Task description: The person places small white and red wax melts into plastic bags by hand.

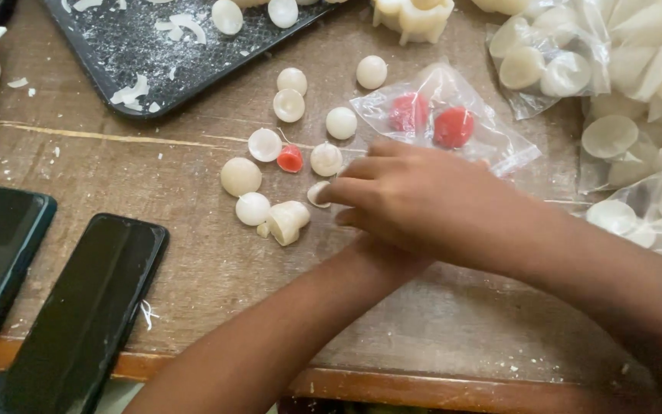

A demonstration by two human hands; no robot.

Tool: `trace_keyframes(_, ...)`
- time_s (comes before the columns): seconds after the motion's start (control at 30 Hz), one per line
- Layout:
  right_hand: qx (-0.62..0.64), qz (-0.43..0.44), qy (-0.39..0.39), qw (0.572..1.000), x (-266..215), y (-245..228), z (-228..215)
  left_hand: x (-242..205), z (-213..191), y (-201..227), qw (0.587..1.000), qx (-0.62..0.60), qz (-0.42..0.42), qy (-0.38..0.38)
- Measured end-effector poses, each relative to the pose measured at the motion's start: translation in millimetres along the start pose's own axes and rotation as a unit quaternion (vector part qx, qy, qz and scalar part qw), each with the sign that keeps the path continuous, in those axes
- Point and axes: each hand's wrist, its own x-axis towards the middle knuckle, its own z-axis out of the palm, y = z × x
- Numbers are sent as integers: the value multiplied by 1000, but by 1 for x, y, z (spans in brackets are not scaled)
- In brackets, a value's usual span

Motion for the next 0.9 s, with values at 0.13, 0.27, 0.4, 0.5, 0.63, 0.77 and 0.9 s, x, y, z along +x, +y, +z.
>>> trace_keyframes(0.13, 11, 2, -81, 997, 52, -3, 21, 18, 45, -4, 993, -43, 103, 38)
trace_keyframes(0.27, 4, 11, -130, 991, 62, 0, 34, 18, -44, 3, 988, 36, 131, -78)
trace_keyframes(0.4, 35, 6, -83, 996, 50, 9, 26, 7, -45, -3, 991, 68, 116, -22)
trace_keyframes(0.5, 153, 39, -8, 987, 15, 30, -2, 7, -73, 1, 988, 103, 115, -4)
trace_keyframes(0.63, 378, 173, 119, 902, -59, 61, -39, 6, -126, 11, 988, 99, 116, 10)
trace_keyframes(0.77, 517, 173, 194, 816, -101, 80, -51, 10, -127, 2, 980, 45, 134, 143)
trace_keyframes(0.9, 544, 170, 210, 794, -124, 86, -54, 9, -138, -1, 976, 21, 116, 184)
